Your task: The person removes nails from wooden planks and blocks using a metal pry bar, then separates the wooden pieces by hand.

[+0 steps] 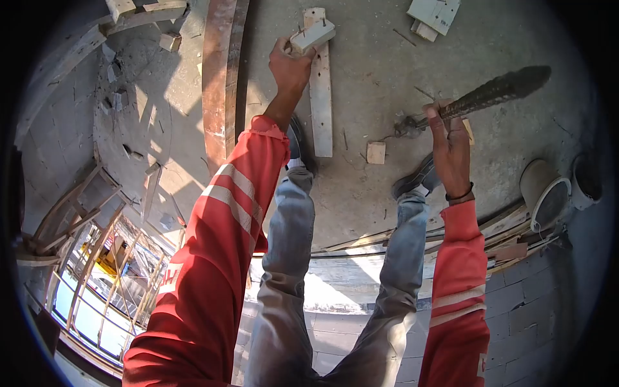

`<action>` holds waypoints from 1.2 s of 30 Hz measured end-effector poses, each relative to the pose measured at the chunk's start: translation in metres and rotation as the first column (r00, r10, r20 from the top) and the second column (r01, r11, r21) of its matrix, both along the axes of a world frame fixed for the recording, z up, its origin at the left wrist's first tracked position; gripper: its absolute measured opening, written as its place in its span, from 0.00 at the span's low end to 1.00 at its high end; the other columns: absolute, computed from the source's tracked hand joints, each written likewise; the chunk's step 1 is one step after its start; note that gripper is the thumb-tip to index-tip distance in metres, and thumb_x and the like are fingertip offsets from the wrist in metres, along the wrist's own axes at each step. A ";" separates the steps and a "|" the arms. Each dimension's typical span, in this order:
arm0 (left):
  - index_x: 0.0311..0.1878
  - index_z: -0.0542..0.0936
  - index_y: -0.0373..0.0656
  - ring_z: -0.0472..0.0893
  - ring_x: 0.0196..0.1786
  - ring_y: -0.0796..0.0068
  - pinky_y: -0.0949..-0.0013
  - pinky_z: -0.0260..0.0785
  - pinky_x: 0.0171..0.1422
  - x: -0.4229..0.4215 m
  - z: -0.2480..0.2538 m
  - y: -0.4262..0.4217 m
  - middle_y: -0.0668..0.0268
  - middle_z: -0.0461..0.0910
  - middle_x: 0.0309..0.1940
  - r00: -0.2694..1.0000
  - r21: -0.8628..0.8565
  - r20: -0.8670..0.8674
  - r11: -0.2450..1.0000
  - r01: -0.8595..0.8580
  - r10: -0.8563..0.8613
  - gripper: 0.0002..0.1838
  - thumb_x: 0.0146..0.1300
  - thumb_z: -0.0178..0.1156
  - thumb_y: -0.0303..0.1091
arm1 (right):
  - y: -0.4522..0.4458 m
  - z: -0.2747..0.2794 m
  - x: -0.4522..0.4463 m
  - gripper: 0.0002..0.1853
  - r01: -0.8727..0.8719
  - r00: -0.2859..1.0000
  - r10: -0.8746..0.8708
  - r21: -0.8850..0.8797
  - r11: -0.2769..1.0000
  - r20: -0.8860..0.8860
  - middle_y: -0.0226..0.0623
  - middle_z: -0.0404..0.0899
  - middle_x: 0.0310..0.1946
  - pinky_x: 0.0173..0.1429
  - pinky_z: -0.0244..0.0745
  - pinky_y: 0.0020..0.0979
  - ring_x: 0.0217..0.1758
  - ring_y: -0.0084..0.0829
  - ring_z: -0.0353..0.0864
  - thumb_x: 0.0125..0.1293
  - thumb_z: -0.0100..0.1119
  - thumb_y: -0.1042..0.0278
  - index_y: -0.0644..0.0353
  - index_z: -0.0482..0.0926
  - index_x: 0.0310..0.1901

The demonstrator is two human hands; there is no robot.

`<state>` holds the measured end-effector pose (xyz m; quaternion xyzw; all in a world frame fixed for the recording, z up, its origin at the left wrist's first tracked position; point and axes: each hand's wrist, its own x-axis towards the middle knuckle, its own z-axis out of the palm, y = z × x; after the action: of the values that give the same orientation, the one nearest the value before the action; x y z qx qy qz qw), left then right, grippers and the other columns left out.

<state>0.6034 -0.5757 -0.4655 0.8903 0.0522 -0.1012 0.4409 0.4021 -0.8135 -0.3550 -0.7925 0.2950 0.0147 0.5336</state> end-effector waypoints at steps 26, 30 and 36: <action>0.52 0.85 0.37 0.90 0.45 0.57 0.60 0.81 0.55 0.082 -0.037 -0.004 0.52 0.89 0.43 0.981 0.158 -0.171 0.985 -0.066 0.093 0.32 0.40 0.83 0.35 | 0.100 0.023 0.104 0.24 -0.068 0.997 0.073 -0.249 0.966 0.011 0.50 0.85 0.56 0.57 0.80 0.45 0.53 0.59 0.86 0.81 0.51 0.68 0.52 0.69 0.75; 0.47 0.87 0.37 0.89 0.44 0.54 0.58 0.80 0.55 0.079 -0.039 -0.005 0.52 0.90 0.41 0.996 0.119 -0.046 0.991 -0.067 0.073 0.29 0.38 0.84 0.34 | 0.095 0.011 0.125 0.24 -0.068 0.982 0.119 -0.313 0.947 0.148 0.52 0.85 0.55 0.52 0.82 0.43 0.50 0.54 0.87 0.79 0.53 0.70 0.49 0.73 0.74; 0.46 0.86 0.37 0.88 0.45 0.47 0.54 0.79 0.56 0.078 -0.038 -0.011 0.51 0.88 0.41 0.999 0.142 -0.005 0.989 -0.045 0.046 0.28 0.38 0.84 0.31 | 0.065 -0.012 0.132 0.25 -0.343 0.879 0.190 -0.305 0.888 -0.437 0.51 0.87 0.50 0.46 0.82 0.41 0.44 0.56 0.87 0.76 0.56 0.72 0.42 0.75 0.73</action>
<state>0.6812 -0.5864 -0.5032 0.9176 0.0815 -0.0910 0.3782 0.5338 -0.7480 -0.3674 -0.8931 0.2797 0.1927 0.2950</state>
